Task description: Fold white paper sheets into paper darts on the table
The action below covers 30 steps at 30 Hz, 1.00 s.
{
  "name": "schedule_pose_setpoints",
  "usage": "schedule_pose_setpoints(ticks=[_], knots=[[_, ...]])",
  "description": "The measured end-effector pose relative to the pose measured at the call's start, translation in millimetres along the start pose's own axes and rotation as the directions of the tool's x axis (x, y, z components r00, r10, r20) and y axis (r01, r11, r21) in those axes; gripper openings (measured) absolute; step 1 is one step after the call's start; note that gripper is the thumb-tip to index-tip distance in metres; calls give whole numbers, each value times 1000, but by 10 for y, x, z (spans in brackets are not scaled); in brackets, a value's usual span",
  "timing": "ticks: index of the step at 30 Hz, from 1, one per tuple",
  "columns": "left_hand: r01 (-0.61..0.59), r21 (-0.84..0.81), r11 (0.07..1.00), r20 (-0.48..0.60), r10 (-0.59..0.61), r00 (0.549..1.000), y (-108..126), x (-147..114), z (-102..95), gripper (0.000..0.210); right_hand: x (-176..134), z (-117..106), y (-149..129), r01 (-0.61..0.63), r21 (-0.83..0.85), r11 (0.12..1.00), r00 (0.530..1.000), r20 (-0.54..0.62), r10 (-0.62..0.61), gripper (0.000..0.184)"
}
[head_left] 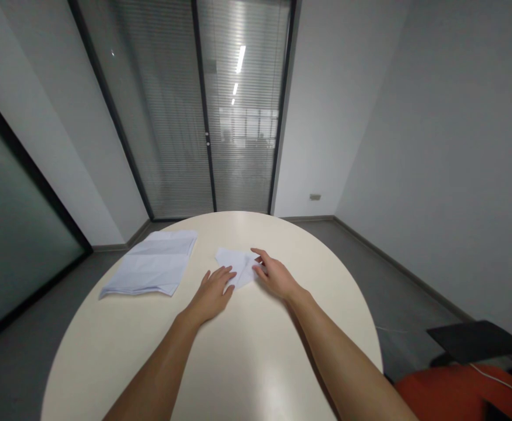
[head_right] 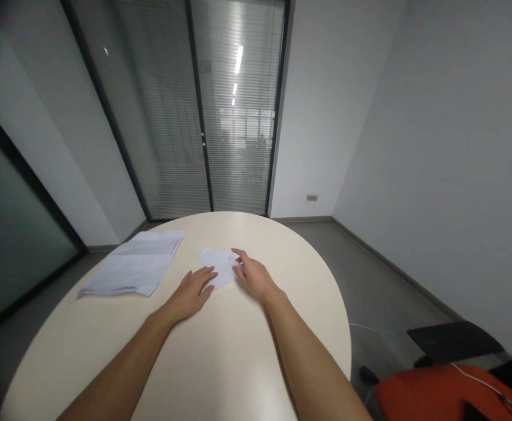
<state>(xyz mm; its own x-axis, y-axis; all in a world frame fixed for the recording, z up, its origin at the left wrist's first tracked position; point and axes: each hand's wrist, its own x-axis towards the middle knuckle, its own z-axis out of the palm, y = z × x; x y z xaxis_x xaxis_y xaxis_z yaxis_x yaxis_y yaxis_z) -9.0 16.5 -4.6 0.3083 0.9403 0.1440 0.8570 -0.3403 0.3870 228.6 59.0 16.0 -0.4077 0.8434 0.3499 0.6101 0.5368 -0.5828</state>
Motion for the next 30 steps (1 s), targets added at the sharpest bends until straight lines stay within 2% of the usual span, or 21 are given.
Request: schedule_pose_setpoints(ticks=[5,14,30], knots=[[-31,-1,1000,-26,31,999,-2,0,9,47,4,18,28,-10,15,1000,1000,2,10,55],[-184,-25,983,-91,181,979,30,-22,-27,49,18,85,124,-6,42,999,1000,2,6,59],[-173,30,985,-55,174,983,46,-17,-20,37,18,118,140,39,-27,999,999,21,-38,46]])
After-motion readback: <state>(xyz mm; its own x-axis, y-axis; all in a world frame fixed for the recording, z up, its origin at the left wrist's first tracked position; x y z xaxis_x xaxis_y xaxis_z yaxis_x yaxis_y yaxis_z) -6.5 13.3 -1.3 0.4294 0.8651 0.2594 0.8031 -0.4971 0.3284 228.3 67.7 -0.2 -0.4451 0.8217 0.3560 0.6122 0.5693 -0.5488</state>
